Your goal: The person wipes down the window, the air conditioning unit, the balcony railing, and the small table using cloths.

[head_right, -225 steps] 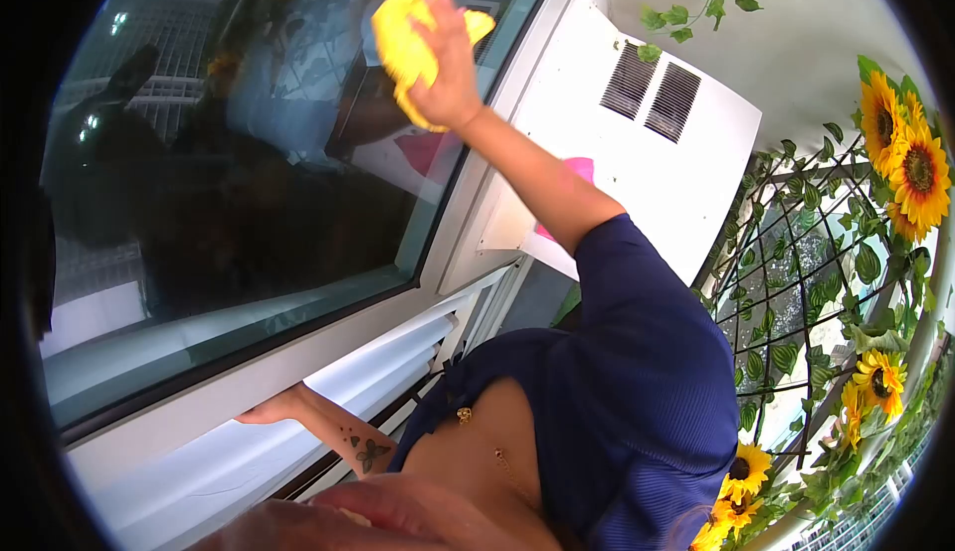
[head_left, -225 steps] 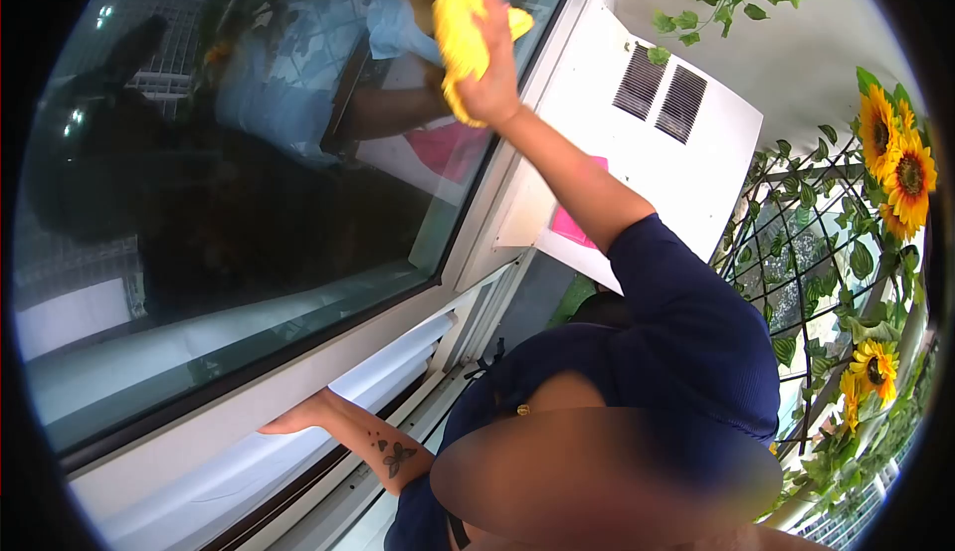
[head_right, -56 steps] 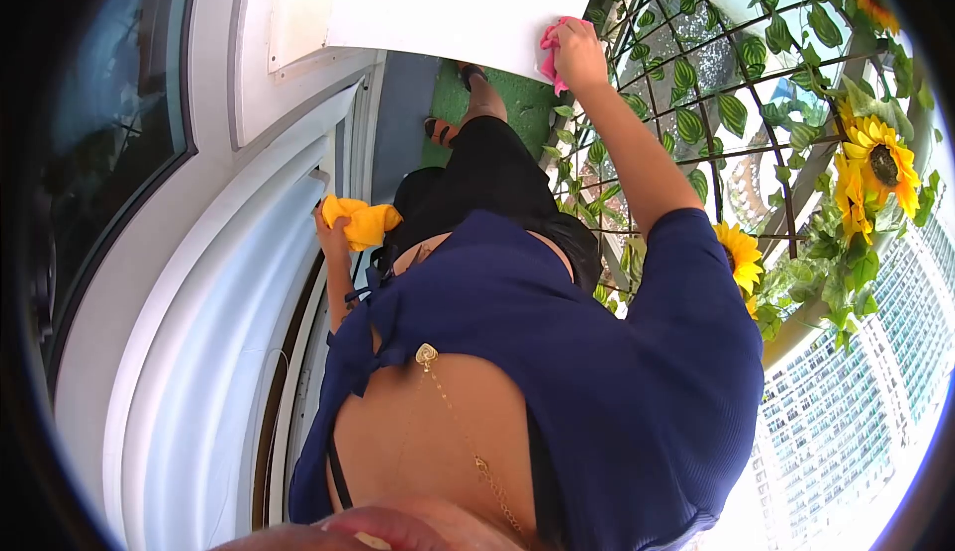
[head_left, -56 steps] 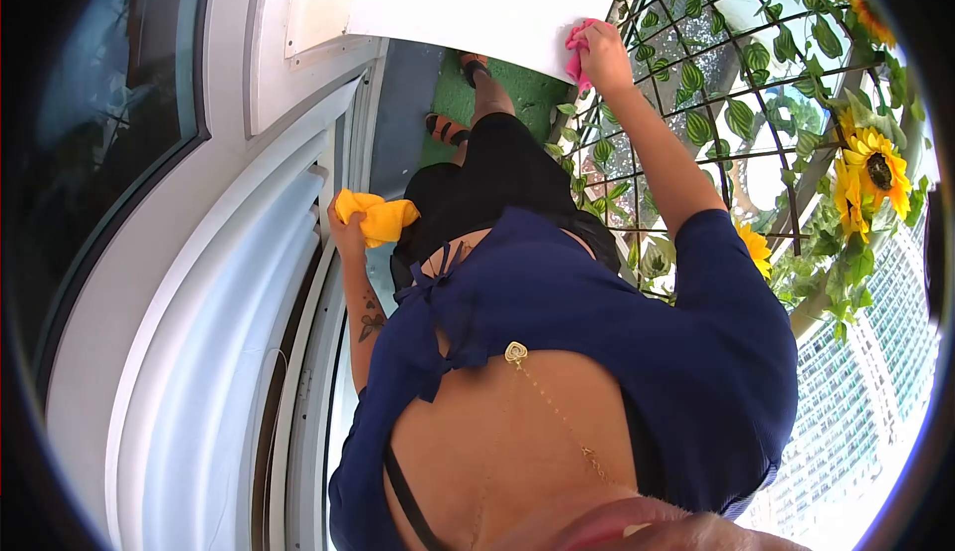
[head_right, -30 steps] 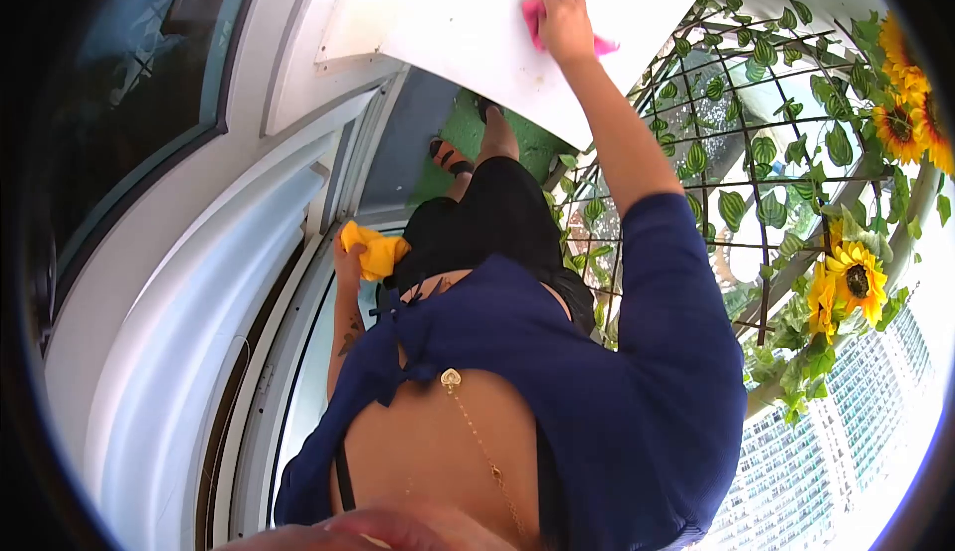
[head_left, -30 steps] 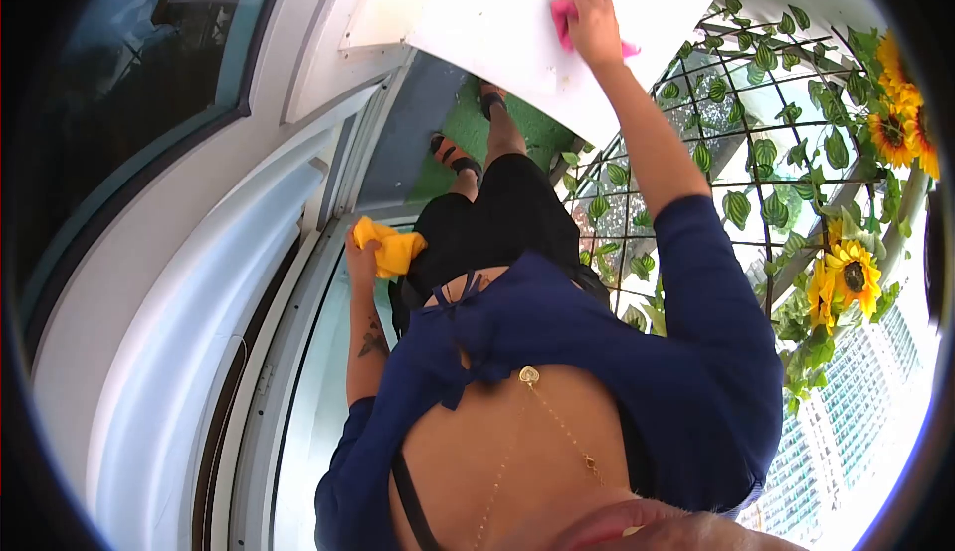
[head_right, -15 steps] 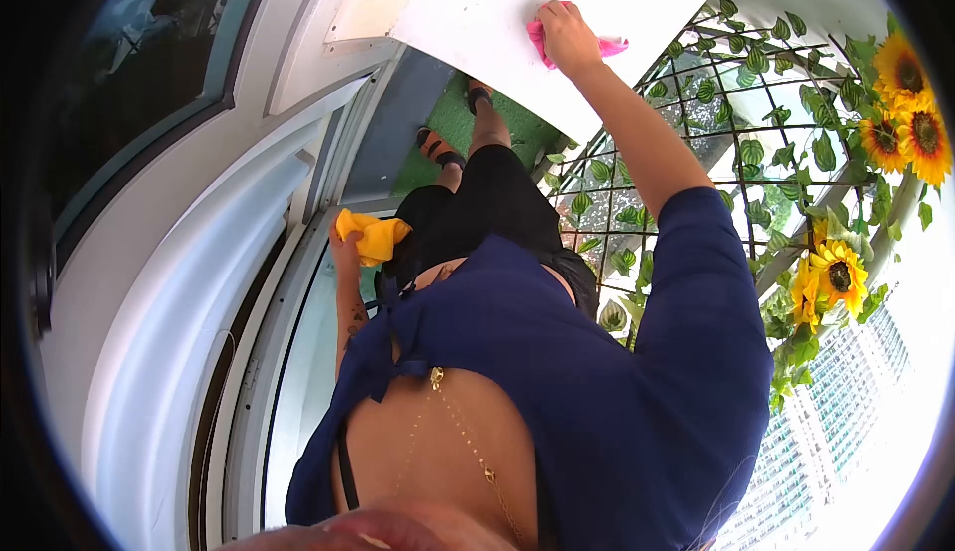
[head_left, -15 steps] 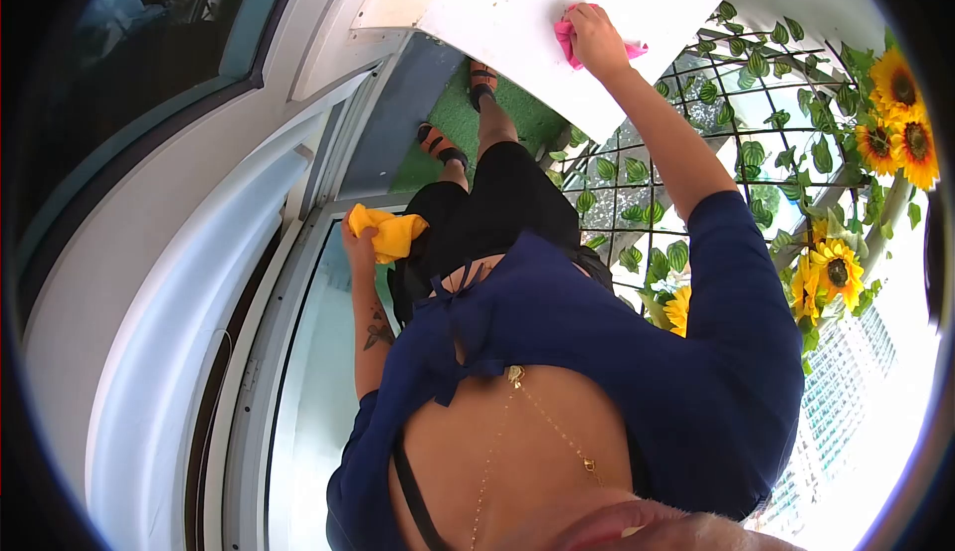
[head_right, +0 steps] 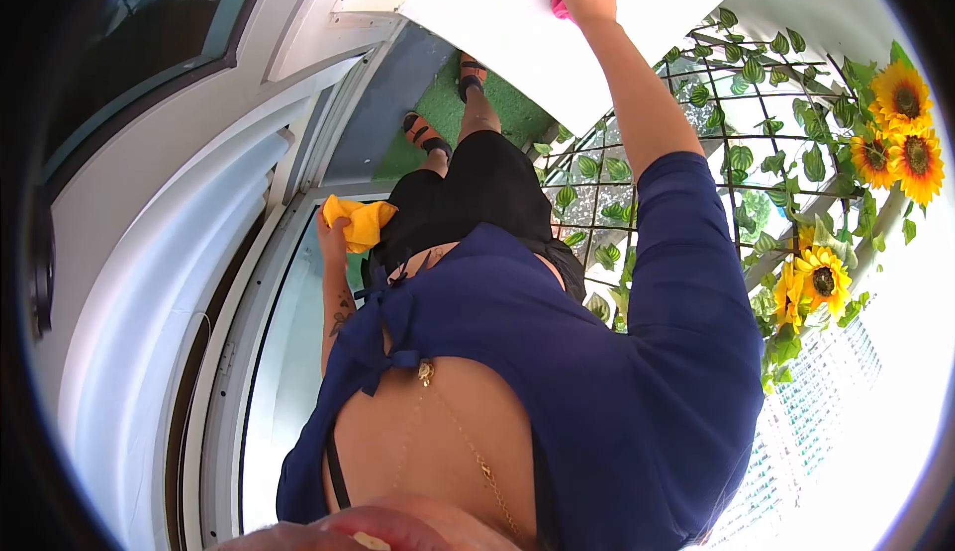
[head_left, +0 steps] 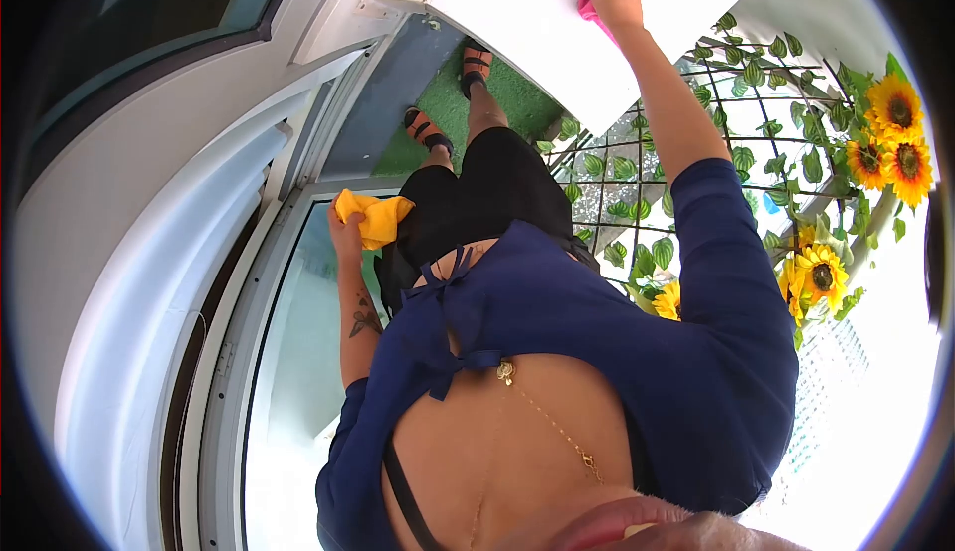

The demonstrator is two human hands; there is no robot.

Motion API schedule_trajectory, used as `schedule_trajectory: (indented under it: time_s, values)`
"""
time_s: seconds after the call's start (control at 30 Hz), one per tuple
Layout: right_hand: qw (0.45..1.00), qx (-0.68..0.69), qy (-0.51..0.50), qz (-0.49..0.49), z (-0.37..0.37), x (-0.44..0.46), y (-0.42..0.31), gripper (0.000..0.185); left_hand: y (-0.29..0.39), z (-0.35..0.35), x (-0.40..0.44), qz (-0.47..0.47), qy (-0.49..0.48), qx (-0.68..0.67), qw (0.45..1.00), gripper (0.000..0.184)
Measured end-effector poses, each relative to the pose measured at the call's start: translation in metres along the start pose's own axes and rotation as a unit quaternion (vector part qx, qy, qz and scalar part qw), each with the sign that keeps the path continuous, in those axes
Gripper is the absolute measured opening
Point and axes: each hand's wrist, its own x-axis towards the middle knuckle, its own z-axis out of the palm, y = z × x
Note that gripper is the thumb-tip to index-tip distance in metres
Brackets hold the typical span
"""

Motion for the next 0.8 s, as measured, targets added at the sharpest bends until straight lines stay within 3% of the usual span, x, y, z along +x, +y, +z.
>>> schedule_trajectory:
  time_s: [0.13, 0.2, 0.27, 0.33, 0.4, 0.47, 0.5, 0.53, 0.6, 0.67, 0.8]
  values:
    - [0.994, -0.025, 0.016, -0.106, 0.014, -0.054, -0.024, 0.016, -0.004, 0.001, 0.001, -0.015, -0.002, -0.010, 1.000, 0.060]
    - [0.993, -0.003, -0.024, -0.118, 0.005, -0.042, -0.015, 0.018, -0.004, 0.002, 0.004, -0.014, -0.017, -0.003, 1.000, 0.060]
    - [0.992, -0.001, 0.050, -0.112, -0.002, 0.001, 0.026, 0.021, 0.000, 0.001, 0.002, -0.013, -0.008, -0.010, 1.000, 0.060]
    - [0.987, -0.085, 0.133, 0.007, -0.020, 0.036, 0.056, 0.027, 0.001, -0.001, 0.001, -0.007, 0.003, -0.024, 1.000, 0.061]
    - [0.965, -0.102, 0.236, 0.059, -0.013, 0.048, 0.092, 0.029, -0.004, -0.007, 0.006, 0.001, 0.016, -0.031, 0.999, 0.060]
    - [0.955, -0.080, 0.274, 0.083, 0.013, 0.055, 0.098, 0.032, -0.006, -0.008, 0.005, -0.014, 0.021, -0.031, 0.999, 0.059]
    - [0.962, -0.059, 0.265, 0.039, 0.019, 0.046, 0.076, 0.030, -0.007, -0.008, 0.003, -0.037, 0.026, -0.023, 0.999, 0.059]
    - [0.981, 0.022, 0.190, 0.036, 0.015, 0.031, 0.040, 0.026, -0.009, -0.008, 0.003, -0.033, 0.026, -0.024, 0.999, 0.059]
    - [0.990, 0.019, 0.135, -0.045, 0.020, 0.007, -0.009, 0.013, -0.013, 0.002, 0.003, -0.040, 0.021, 0.000, 0.999, 0.058]
    - [0.996, 0.017, 0.067, -0.048, 0.004, 0.035, -0.001, 0.010, -0.008, 0.009, 0.004, -0.050, 0.017, 0.000, 0.999, 0.059]
    - [0.995, 0.002, 0.090, -0.031, 0.010, 0.043, 0.001, 0.010, 0.022, 0.032, 0.010, -0.008, -0.013, 0.018, 1.000, 0.060]
